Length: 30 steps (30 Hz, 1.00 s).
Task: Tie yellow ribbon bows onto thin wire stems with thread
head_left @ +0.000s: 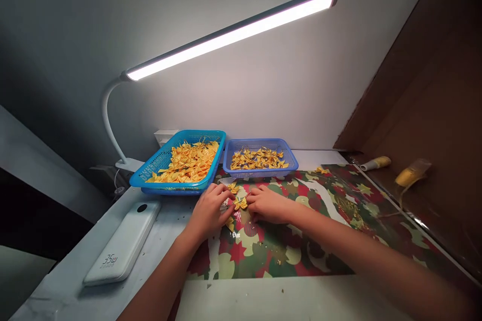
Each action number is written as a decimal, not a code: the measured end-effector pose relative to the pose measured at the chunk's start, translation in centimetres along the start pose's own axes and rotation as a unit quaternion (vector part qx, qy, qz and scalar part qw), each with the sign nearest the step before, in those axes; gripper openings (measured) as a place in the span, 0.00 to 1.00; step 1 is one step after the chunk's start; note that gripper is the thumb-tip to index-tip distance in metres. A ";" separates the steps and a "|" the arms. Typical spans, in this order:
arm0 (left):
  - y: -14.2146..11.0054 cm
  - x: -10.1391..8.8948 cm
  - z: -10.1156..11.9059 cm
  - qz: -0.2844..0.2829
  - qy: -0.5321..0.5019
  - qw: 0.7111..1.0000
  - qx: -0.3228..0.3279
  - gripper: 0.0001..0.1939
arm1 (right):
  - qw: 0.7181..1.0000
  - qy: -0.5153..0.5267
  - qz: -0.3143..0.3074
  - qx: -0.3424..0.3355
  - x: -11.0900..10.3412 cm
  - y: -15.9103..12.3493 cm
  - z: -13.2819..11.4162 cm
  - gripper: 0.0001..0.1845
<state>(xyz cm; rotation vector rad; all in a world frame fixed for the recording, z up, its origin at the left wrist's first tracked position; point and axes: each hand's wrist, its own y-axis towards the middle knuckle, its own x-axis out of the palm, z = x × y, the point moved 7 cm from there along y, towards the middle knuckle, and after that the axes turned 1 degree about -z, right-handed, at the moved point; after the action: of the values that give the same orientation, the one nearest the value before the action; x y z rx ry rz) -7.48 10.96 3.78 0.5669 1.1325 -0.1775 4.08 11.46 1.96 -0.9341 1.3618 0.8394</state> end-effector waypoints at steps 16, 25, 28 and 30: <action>0.0 1.9 1.4 0.012 -0.258 0.964 -0.061 0.12 | 0.903 0.272 0.255 0.214 0.3 -5.0 1.5 0.10; -0.2 -0.8 -0.8 0.126 -0.148 0.976 -0.100 0.06 | 0.980 0.136 0.092 0.114 0.3 -2.0 0.3 0.04; -0.2 -0.5 -0.6 0.120 -0.148 0.976 -0.101 0.06 | 0.993 0.095 0.066 0.035 0.3 -0.6 -0.7 0.01; -0.2 -0.4 -0.3 0.116 -0.148 0.977 -0.099 0.06 | 0.996 0.079 0.049 0.021 0.5 -0.2 -0.9 0.02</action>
<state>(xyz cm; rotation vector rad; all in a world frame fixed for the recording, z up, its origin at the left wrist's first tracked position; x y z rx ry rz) -7.99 10.90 3.93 0.4724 0.7765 0.0516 3.90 10.49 1.48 -0.9229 1.5655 0.8214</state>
